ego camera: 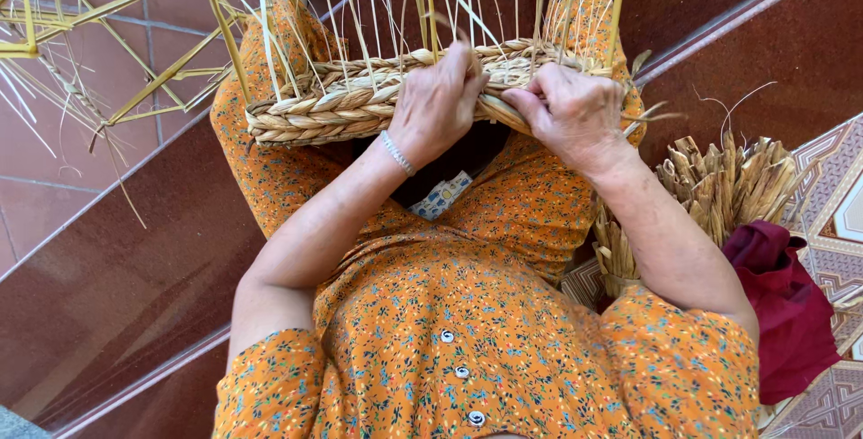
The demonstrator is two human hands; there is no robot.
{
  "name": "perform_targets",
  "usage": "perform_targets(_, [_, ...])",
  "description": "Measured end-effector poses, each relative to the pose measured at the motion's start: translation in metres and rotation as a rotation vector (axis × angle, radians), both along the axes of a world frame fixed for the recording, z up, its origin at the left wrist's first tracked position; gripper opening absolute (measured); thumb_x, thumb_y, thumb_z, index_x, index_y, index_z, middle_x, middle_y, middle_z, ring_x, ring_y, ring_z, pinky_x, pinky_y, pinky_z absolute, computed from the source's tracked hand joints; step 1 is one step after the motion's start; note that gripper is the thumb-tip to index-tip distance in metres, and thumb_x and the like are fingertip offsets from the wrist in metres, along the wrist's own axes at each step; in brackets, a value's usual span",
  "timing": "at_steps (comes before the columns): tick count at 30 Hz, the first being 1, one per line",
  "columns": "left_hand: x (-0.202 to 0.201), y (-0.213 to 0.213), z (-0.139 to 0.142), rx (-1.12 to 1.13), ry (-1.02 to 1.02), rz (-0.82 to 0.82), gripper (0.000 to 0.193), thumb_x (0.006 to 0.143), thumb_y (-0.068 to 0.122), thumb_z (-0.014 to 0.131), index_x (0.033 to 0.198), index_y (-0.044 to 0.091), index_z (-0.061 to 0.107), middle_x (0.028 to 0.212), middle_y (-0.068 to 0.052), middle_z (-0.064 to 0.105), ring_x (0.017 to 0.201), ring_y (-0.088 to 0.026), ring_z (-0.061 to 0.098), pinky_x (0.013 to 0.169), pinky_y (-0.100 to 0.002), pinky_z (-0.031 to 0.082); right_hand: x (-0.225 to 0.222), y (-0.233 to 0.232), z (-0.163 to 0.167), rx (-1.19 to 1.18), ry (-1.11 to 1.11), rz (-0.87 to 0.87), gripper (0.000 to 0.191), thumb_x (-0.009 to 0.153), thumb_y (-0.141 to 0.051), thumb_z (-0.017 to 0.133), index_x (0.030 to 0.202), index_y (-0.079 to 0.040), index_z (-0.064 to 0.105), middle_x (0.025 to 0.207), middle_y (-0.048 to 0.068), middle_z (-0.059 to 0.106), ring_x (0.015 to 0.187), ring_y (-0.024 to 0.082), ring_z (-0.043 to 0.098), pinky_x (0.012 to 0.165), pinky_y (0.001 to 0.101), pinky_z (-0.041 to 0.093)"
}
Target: The person weaves a basket by hand, interlacing dried plant fibers through a pre-formed frame. They repeatedly pull strands through the structure, tighten the weave, and adjust the basket's position to continue building the sides.
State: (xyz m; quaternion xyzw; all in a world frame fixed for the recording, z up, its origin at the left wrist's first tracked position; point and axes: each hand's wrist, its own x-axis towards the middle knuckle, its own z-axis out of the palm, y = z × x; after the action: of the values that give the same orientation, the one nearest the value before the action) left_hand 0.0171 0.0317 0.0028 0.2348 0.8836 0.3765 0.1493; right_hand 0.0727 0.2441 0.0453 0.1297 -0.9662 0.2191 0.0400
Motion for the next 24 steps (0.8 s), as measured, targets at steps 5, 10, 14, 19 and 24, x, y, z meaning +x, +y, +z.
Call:
perform_targets(5, [-0.008,0.012,-0.01,0.212,0.162,0.19,0.053,0.088,0.014,0.078,0.126,-0.004,0.044,0.063,-0.006,0.063,0.051,-0.021,0.06,0.048,-0.036,0.047,0.015,0.03,0.015,-0.066,-0.149,-0.123,0.025,0.1,-0.031,0.082,0.094,-0.009,0.072,0.079,0.005,0.07,0.065,0.02,0.068,0.06,0.0335,0.052])
perform_targets(10, [0.004,0.021,-0.014,0.004,0.323,0.119,0.029,0.091,0.0,0.068,0.115,-0.002,0.053,0.078,-0.013,0.067,0.052,-0.019,0.059,0.043,-0.034,0.048,0.022,0.076,0.058,0.031,-0.532,-0.461,0.032,0.099,-0.045,0.082,0.098,-0.013,0.078,0.072,0.008,0.066,0.064,0.021,0.064,0.068,0.0372,0.051])
perform_targets(14, [-0.003,0.031,-0.014,-0.279,0.334,-0.011,0.008,0.09,-0.001,0.062,0.093,0.005,0.061,0.076,-0.014,0.068,0.062,-0.021,0.062,0.05,-0.037,0.051,0.032,0.08,0.067,0.479,0.181,-0.169,0.025,0.084,-0.038,0.086,0.089,-0.015,0.077,0.085,0.003,0.068,0.09,0.024,0.062,0.084,0.045,0.046])
perform_targets(19, [-0.021,0.04,0.004,-0.16,-0.051,-0.037,0.016,0.099,0.014,0.062,0.087,0.003,0.065,0.064,-0.013,0.068,0.054,-0.029,0.065,0.05,-0.044,0.051,0.041,0.032,0.029,0.169,0.213,0.038,0.033,0.09,-0.033,0.089,0.106,-0.011,0.072,0.097,0.007,0.066,0.097,0.028,0.059,0.091,0.0444,0.048])
perform_targets(24, [-0.004,0.021,0.023,0.194,-0.001,-0.03,0.008,0.102,0.009,0.064,0.103,0.003,0.068,0.082,-0.012,0.07,0.07,-0.029,0.072,0.067,-0.041,0.056,0.033,0.018,0.029,-0.089,-0.073,0.009,0.021,0.094,-0.017,0.083,0.104,-0.008,0.067,0.096,0.008,0.066,0.092,0.027,0.065,0.081,0.0397,0.053])
